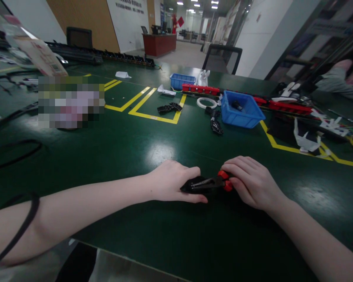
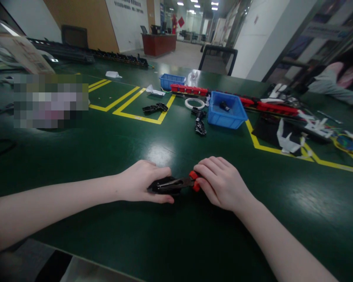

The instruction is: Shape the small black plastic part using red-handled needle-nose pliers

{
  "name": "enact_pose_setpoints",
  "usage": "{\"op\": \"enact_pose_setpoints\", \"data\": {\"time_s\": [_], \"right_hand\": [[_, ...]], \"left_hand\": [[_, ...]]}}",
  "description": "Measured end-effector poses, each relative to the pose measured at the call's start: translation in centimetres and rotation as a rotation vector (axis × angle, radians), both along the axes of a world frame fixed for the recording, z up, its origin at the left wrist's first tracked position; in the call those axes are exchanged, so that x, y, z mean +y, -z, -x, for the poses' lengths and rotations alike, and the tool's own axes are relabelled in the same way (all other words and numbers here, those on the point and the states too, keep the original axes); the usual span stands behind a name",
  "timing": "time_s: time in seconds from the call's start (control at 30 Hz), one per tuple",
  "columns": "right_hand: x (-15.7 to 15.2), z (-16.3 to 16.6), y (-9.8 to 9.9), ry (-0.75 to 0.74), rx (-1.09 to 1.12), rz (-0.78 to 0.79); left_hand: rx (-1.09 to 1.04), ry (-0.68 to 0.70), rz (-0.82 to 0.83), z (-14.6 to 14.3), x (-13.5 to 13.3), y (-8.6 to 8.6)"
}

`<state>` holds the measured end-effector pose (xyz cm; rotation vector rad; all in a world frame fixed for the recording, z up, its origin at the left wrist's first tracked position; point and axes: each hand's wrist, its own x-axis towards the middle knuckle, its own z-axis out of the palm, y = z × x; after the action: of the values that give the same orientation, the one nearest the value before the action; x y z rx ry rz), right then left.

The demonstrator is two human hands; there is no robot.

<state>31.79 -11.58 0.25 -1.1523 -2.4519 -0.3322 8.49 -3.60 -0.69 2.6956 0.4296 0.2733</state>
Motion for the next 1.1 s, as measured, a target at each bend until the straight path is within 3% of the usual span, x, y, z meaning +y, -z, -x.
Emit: {"op": "enact_pose_setpoints", "data": {"time_s": [0.57,1.1], "right_hand": [[-0.1,-0.9,0.5,0.100,0.015,-0.056],[-0.4,0.0,0.8,0.026,0.079,0.052]], "left_hand": [[-0.016,-0.015,0.077,0.0,0.1,-0.3],[-0.020,-0.009,0.001,0.0,0.0,0.1]]}}
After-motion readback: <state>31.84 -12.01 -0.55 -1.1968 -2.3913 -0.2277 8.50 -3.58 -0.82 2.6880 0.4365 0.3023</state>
